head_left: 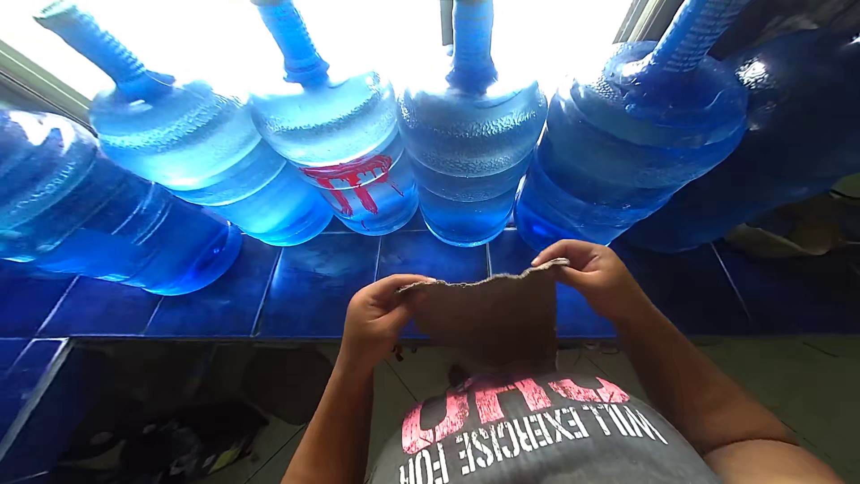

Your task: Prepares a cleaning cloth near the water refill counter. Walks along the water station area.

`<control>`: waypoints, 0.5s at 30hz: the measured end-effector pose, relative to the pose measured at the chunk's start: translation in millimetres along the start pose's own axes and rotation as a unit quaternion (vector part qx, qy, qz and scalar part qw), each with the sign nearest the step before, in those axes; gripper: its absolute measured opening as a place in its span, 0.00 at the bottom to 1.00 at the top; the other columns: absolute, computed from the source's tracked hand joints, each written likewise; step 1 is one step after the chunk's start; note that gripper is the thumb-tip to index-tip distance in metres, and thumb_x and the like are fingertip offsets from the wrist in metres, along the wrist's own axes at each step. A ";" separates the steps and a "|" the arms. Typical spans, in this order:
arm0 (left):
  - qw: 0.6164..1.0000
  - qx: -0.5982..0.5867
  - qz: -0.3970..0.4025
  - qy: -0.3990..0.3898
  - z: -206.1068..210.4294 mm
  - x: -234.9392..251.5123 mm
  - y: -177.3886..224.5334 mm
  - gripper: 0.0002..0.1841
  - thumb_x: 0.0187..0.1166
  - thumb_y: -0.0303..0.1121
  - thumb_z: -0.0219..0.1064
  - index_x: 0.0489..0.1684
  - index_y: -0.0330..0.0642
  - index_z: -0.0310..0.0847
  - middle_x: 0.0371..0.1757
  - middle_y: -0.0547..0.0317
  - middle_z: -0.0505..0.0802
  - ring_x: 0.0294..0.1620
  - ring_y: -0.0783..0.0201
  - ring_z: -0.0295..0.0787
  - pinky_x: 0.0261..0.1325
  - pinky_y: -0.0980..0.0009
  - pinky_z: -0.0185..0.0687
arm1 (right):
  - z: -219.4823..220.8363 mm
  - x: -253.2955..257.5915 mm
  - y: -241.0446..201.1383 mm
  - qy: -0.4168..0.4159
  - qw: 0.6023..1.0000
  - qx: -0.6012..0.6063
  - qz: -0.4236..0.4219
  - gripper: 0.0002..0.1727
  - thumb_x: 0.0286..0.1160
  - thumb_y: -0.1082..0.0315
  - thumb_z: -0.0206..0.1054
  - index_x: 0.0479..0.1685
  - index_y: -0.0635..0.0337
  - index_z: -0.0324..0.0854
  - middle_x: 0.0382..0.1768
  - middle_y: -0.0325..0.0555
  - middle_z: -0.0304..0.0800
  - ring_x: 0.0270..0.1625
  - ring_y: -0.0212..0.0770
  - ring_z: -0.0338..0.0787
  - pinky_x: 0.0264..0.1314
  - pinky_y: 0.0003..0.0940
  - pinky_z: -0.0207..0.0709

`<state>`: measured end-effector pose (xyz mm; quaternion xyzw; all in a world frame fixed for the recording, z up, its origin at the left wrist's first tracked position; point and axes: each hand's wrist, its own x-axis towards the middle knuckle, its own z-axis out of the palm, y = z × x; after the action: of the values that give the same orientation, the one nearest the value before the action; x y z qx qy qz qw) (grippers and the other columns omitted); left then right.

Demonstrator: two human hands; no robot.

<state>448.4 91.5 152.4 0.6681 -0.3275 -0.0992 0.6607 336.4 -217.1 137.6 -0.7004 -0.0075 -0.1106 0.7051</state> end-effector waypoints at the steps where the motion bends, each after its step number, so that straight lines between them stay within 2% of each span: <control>1: 0.999 0.019 -0.031 0.025 0.5 4.2 -6.7 0.09 0.77 0.24 0.68 0.49 0.45 0.91 0.44 0.72 0.97 0.45 0.78 0.93 0.53 0.76 0.90 | 2.6 7.3 4.0 0.021 0.999 -0.019 0.019 0.06 0.72 0.73 0.71 0.43 0.53 0.91 0.36 0.31 0.95 0.39 0.23 0.90 0.48 0.22 0.87; 3: 0.993 0.040 -0.083 0.067 -2.1 13.2 -24.1 0.10 0.76 0.22 0.67 0.50 0.39 0.90 0.43 0.66 0.96 0.43 0.76 0.93 0.51 0.74 0.91 | 9.0 22.7 13.1 0.053 0.996 -0.034 0.056 0.06 0.74 0.75 0.68 0.44 0.59 0.88 0.35 0.35 0.92 0.38 0.26 0.89 0.49 0.26 0.86; 6: 0.992 0.033 -0.078 0.096 -14.3 22.5 -37.2 0.11 0.77 0.19 0.67 0.53 0.38 0.89 0.47 0.64 0.96 0.44 0.73 0.93 0.52 0.72 0.91 | 17.7 38.3 12.3 0.064 0.996 -0.028 0.053 0.05 0.75 0.76 0.69 0.44 0.59 0.87 0.35 0.35 0.92 0.39 0.26 0.89 0.49 0.26 0.86; 11: 0.999 0.029 -0.006 0.020 -37.7 9.8 -31.6 0.10 0.76 0.23 0.69 0.49 0.44 0.92 0.47 0.68 0.96 0.46 0.73 0.93 0.54 0.72 0.91 | 17.2 34.2 0.9 0.005 0.997 -0.066 0.032 0.06 0.72 0.77 0.71 0.43 0.58 0.88 0.35 0.33 0.94 0.39 0.24 0.91 0.49 0.23 0.87; 15: 0.997 0.028 -0.060 -0.039 -25.4 -39.0 -65.4 0.08 0.77 0.24 0.70 0.48 0.36 0.91 0.48 0.63 0.96 0.50 0.73 0.93 0.60 0.71 0.90 | 11.0 5.8 42.3 -0.079 0.987 -0.093 0.109 0.07 0.77 0.70 0.68 0.46 0.63 0.88 0.42 0.36 0.95 0.46 0.24 0.91 0.57 0.26 0.85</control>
<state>453.0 128.7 81.4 0.7005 -0.3149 -0.1550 0.6214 350.6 -207.3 97.1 -0.7660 0.0236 0.0224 0.6420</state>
